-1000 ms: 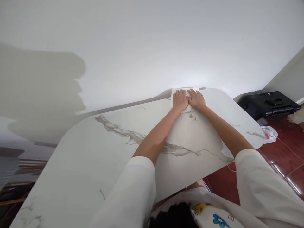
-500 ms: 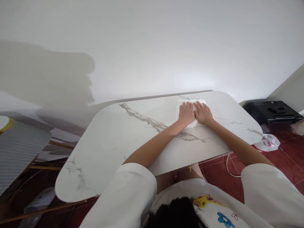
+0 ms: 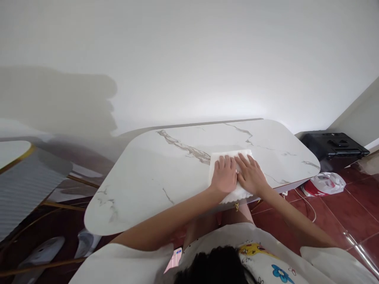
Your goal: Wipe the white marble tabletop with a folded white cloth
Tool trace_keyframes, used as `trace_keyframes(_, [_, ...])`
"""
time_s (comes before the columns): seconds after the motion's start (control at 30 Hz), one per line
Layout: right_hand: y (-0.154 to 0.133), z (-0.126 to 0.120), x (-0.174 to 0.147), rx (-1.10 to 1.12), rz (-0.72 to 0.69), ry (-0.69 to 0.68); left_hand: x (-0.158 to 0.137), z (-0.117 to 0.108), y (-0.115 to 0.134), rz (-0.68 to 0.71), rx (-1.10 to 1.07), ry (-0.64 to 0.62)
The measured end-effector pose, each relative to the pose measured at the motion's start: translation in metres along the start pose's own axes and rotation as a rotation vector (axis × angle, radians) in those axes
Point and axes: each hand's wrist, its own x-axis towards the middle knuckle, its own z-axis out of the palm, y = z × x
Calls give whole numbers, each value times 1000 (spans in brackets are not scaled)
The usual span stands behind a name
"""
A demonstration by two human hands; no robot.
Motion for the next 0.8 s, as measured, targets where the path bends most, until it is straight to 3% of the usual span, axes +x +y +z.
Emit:
trace_keyframes(0.13, [-15, -2, -14, 34, -27, -13, -22, 1, -6, 27, -7, 77])
trace_keyframes(0.27, [-17, -3, -7, 38, -64, -47, -21, 5, -14, 51, -36, 125])
trace_keyframes(0.8, [12, 26, 124, 35, -25, 24, 94, 46, -81, 3, -166, 173])
